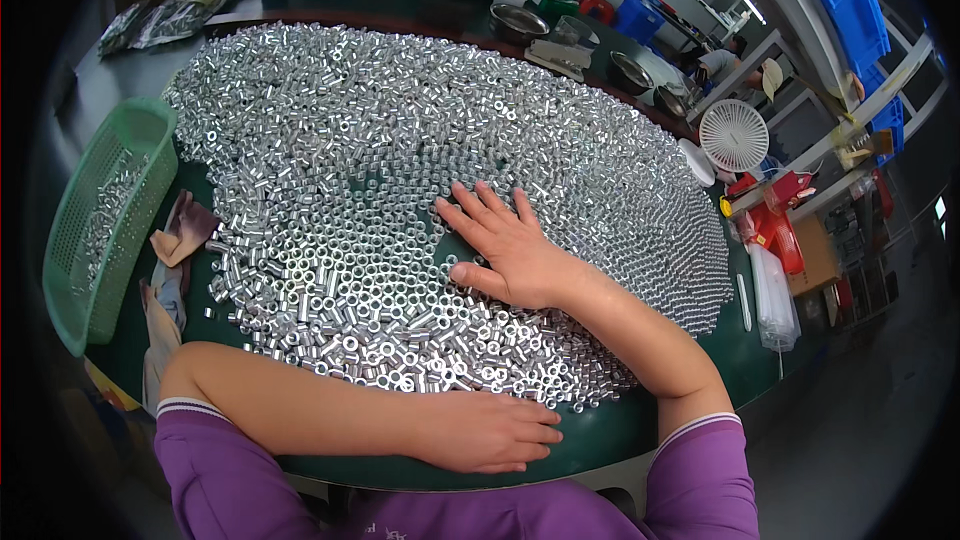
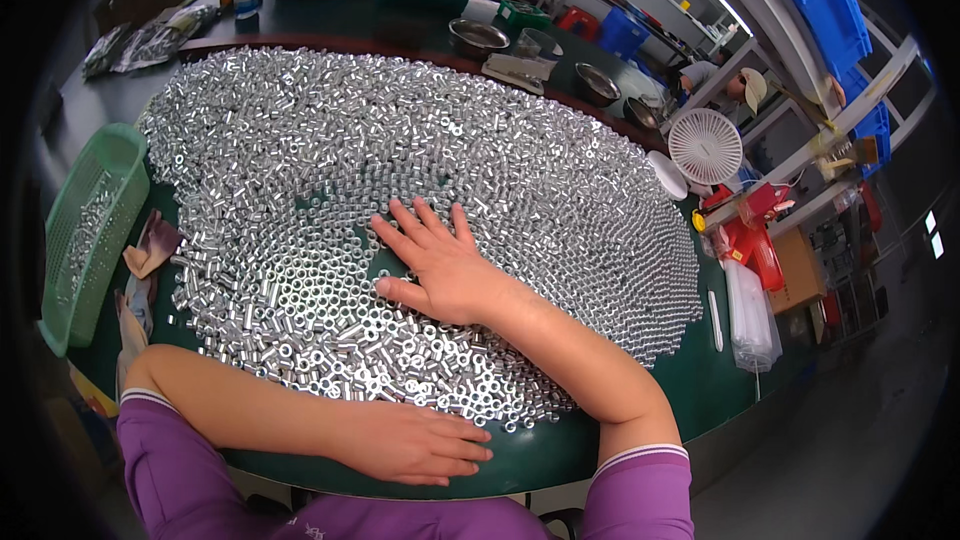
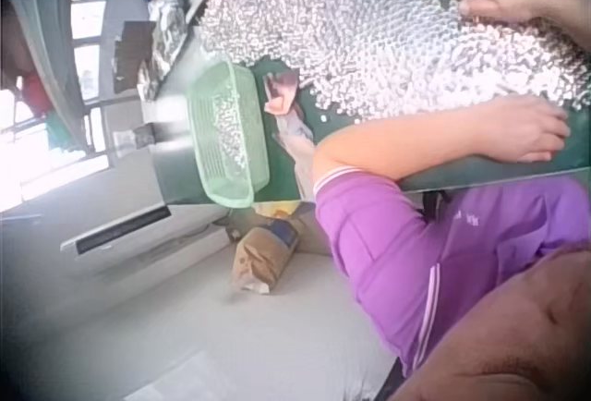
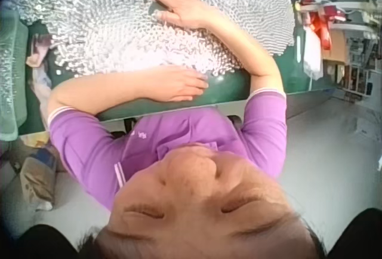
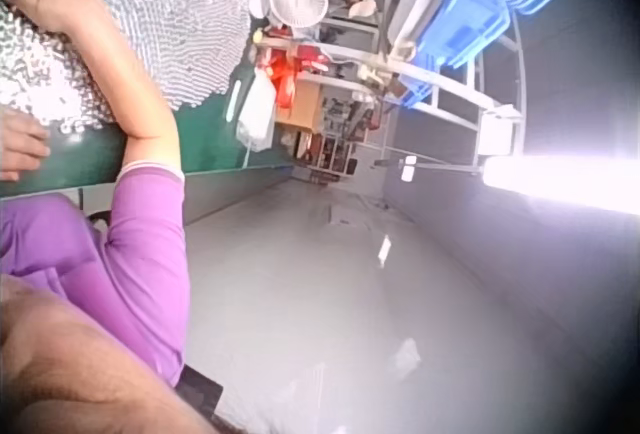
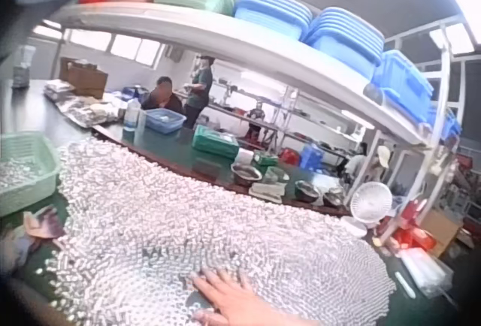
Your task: The person sorts small metal rings by hand on a green workbench, inspecting them one by one.
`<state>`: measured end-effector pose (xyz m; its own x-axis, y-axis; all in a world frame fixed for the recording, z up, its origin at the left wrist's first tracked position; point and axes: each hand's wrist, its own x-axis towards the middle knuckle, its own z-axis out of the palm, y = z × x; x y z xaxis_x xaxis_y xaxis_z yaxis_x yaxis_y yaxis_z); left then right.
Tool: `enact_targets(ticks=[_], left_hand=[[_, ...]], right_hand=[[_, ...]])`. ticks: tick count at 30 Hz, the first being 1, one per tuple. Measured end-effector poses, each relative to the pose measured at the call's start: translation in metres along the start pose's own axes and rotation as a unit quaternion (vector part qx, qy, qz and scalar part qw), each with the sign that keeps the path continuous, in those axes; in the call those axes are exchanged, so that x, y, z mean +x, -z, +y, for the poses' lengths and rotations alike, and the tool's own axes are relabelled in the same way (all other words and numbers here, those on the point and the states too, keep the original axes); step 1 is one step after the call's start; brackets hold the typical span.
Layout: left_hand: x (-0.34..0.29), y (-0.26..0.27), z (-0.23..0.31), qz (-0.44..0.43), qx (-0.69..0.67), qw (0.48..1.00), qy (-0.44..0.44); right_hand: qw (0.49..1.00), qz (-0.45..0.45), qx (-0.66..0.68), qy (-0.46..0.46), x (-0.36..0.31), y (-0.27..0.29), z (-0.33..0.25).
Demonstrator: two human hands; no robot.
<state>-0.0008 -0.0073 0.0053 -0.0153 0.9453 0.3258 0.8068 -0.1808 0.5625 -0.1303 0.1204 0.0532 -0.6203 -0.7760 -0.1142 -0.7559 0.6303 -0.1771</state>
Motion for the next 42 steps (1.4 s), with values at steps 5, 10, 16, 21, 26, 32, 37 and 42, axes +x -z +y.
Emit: enact_targets(ticks=[5,10,16,21,26,32,37,42], left_hand=[[0.002,-0.003,-0.003,0.015,-0.002,1.000,-0.004],[-0.001,0.001,-0.002,0.011,0.029,0.999,-0.020],[0.000,0.001,-0.001,0.006,0.018,1.000,-0.015],[-0.001,0.001,0.001,0.005,0.007,1.000,-0.009],[0.001,0.005,0.000,0.007,0.013,1.000,-0.016],[0.003,0.001,-0.003,0.002,0.011,1.000,-0.008],[0.002,0.005,0.000,0.000,0.019,1.000,-0.011],[0.003,0.001,-0.001,0.009,0.011,1.000,-0.022]], right_hand=[[0.997,-0.002,0.012,0.070,-0.011,-0.012,-0.018],[0.997,0.074,0.000,0.012,0.014,-0.004,0.013],[0.985,0.086,-0.001,-0.151,-0.009,0.005,0.073],[0.997,0.052,0.012,-0.050,-0.001,-0.008,0.027],[0.987,0.059,-0.056,-0.139,0.009,0.000,0.060],[0.997,0.040,-0.014,-0.065,-0.003,-0.010,0.021],[0.989,0.061,-0.045,-0.126,0.018,0.000,0.024],[0.996,0.090,-0.002,-0.003,0.039,-0.011,0.009]])
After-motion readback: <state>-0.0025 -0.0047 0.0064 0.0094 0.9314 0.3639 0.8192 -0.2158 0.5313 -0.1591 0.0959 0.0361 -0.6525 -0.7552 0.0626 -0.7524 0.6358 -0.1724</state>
